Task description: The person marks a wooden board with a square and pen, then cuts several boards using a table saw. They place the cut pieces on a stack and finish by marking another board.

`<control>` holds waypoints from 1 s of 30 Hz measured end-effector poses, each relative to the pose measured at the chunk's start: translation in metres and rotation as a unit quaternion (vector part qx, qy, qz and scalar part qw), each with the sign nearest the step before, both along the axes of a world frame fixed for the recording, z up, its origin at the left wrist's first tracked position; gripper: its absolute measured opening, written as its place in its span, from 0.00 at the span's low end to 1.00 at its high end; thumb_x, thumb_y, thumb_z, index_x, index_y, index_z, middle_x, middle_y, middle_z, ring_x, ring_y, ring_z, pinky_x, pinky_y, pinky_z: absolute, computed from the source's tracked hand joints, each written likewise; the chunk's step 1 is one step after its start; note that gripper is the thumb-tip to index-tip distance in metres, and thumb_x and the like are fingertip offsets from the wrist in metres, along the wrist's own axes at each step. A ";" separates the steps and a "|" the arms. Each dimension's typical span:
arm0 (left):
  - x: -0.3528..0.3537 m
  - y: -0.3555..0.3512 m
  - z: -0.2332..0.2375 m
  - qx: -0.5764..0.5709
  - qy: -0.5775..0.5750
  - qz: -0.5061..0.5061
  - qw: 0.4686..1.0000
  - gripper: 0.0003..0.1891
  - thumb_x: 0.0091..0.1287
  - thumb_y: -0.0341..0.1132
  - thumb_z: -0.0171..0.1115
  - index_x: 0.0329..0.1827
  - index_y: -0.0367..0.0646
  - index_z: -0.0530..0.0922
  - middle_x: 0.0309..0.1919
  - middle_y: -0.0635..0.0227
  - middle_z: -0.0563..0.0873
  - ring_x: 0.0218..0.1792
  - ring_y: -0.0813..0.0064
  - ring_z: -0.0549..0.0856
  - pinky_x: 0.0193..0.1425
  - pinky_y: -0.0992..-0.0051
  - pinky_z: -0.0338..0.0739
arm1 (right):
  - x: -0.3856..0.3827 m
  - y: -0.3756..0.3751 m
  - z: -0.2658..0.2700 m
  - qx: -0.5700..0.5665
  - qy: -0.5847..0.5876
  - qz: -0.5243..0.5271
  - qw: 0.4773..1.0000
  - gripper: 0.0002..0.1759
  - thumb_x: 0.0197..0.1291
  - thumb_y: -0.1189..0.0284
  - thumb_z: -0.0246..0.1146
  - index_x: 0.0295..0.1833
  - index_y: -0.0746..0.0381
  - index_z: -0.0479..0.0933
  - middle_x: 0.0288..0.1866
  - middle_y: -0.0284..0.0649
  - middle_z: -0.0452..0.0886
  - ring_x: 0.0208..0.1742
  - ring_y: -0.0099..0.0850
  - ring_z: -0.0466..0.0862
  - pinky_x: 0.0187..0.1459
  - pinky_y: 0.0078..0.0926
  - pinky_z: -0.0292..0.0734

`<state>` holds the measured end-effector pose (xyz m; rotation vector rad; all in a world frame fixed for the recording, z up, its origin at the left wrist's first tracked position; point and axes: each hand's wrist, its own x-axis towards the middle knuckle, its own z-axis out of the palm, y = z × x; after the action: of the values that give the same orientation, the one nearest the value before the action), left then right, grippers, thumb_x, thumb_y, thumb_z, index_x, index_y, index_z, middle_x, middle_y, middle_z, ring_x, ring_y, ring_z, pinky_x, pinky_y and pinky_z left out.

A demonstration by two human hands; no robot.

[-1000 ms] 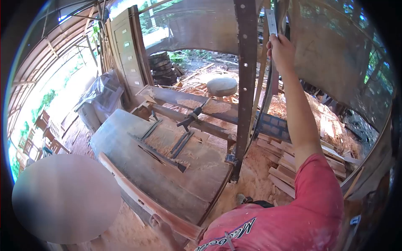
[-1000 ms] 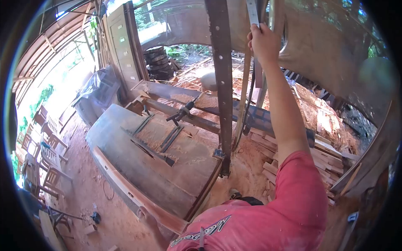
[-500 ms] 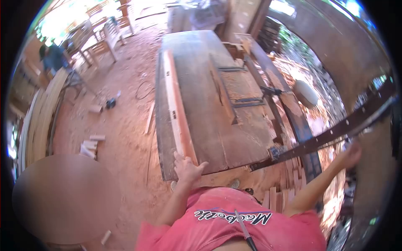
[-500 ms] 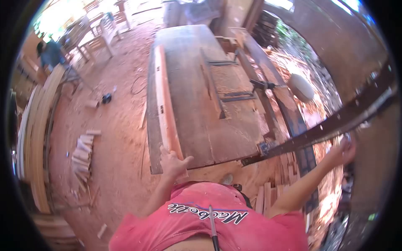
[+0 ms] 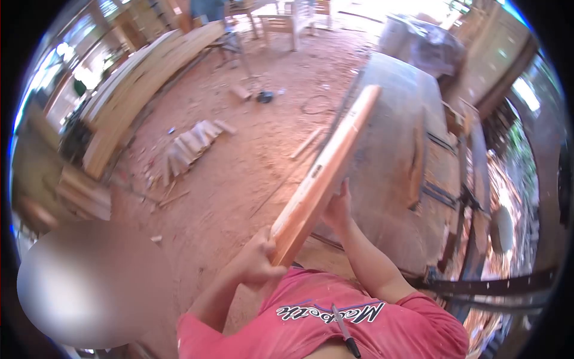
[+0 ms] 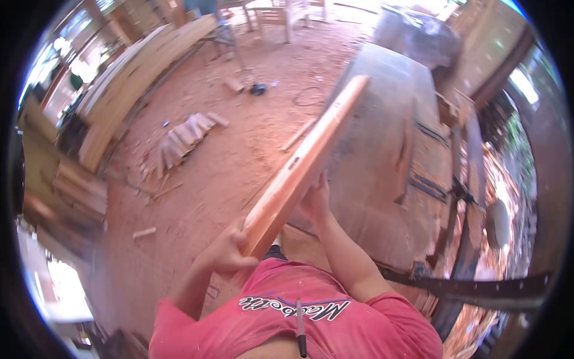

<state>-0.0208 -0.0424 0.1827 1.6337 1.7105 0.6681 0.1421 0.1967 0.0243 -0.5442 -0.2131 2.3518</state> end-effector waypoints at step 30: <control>0.135 0.264 -0.092 0.298 -0.138 -0.095 0.940 0.19 0.59 0.35 0.75 0.48 0.31 0.81 0.45 0.53 0.79 0.50 0.49 0.81 0.53 0.62 0.78 | 0.168 0.158 0.294 0.407 -0.190 -0.329 0.831 0.22 0.67 0.61 0.69 0.58 0.64 0.78 0.50 0.37 0.85 0.48 0.25 0.85 0.49 0.28 0.82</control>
<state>0.1145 0.2213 0.0911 1.9551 1.1863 1.3406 0.3106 0.3548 0.3179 -0.5231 -0.9856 1.2808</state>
